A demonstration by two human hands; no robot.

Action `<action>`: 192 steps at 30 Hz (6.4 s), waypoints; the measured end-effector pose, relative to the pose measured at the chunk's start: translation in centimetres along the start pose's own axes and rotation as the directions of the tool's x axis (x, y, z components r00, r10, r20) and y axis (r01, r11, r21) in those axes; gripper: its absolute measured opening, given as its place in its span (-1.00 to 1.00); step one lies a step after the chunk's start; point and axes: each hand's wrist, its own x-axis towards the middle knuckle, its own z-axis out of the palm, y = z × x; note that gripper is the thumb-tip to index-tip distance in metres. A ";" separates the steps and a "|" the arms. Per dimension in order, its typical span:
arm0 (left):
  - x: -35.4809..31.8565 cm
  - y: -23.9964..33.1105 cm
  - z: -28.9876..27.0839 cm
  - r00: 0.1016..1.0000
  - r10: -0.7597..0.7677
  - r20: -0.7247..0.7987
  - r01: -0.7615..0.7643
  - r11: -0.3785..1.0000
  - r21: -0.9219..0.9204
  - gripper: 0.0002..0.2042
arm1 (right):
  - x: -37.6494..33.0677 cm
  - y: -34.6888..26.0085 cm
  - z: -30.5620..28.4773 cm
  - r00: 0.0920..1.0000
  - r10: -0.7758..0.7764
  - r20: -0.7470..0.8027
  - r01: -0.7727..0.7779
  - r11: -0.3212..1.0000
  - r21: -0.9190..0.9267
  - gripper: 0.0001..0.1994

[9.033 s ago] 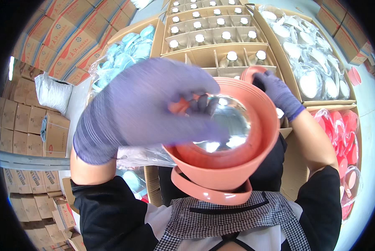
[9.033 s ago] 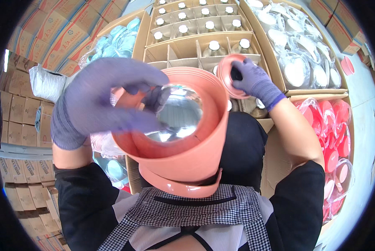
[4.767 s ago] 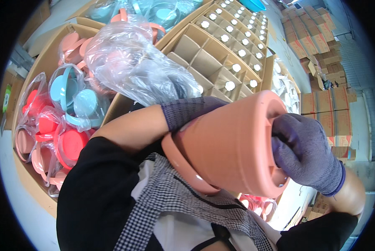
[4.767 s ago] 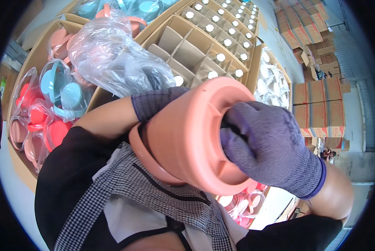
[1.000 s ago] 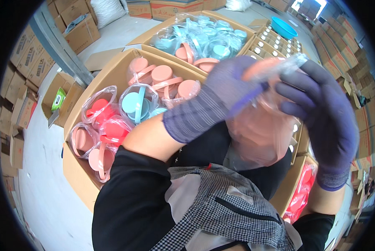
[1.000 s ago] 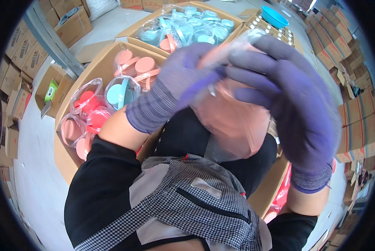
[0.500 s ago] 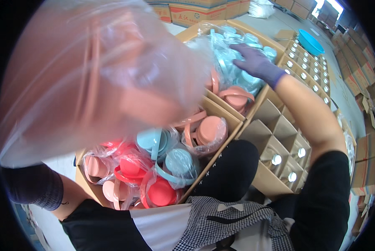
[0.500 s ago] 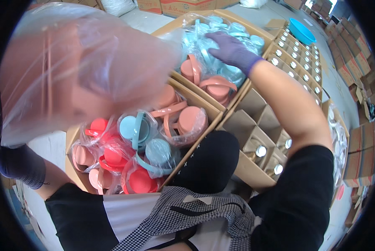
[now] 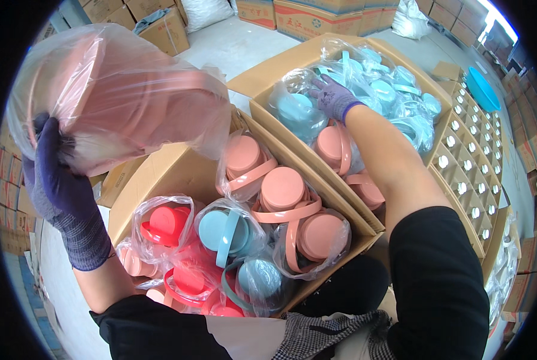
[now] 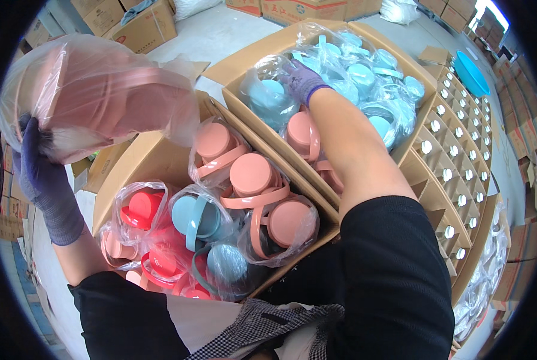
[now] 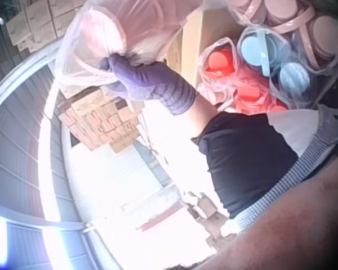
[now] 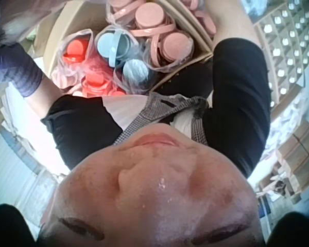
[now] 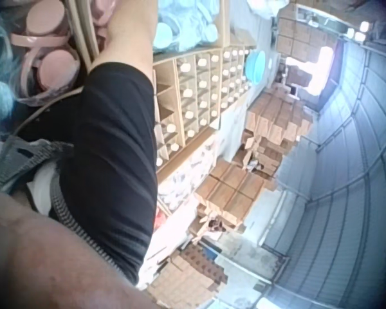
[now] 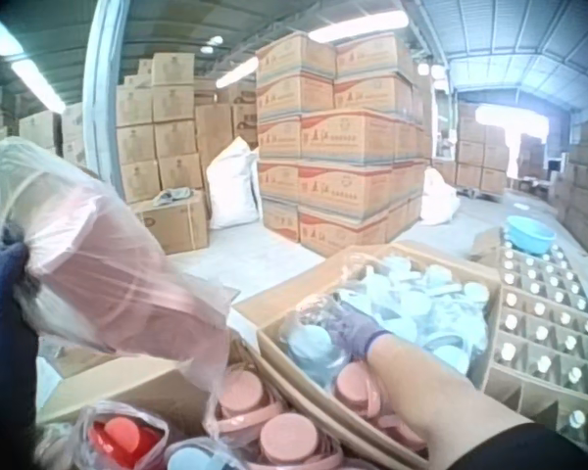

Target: The person assembles light blue and pink plastic kitchenware by inserting a stainless steel strainer into the body and securing the lid. They then place each assembled unit into a clear plastic bag and set it into a cardboard box.

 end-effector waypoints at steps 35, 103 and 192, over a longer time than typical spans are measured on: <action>7.7 26.7 32.8 0.632 -0.247 0.735 0.767 0.334 -0.547 -0.58 | -70.0 6.1 -3.4 0.003 0.996 0.085 -0.575 -0.068 0.816 -0.54; -15.2 56.2 -15.7 0.097 0.984 0.149 0.855 -0.160 0.493 -0.39 | -76.4 -47.3 -36.8 0.249 0.968 -0.014 -0.606 0.167 0.778 0.19; -2.0 68.1 -16.6 0.853 0.270 -0.447 -0.381 -0.265 -0.886 -0.30 | -66.8 -18.2 -2.5 0.214 0.973 0.080 0.713 -0.212 0.668 -0.48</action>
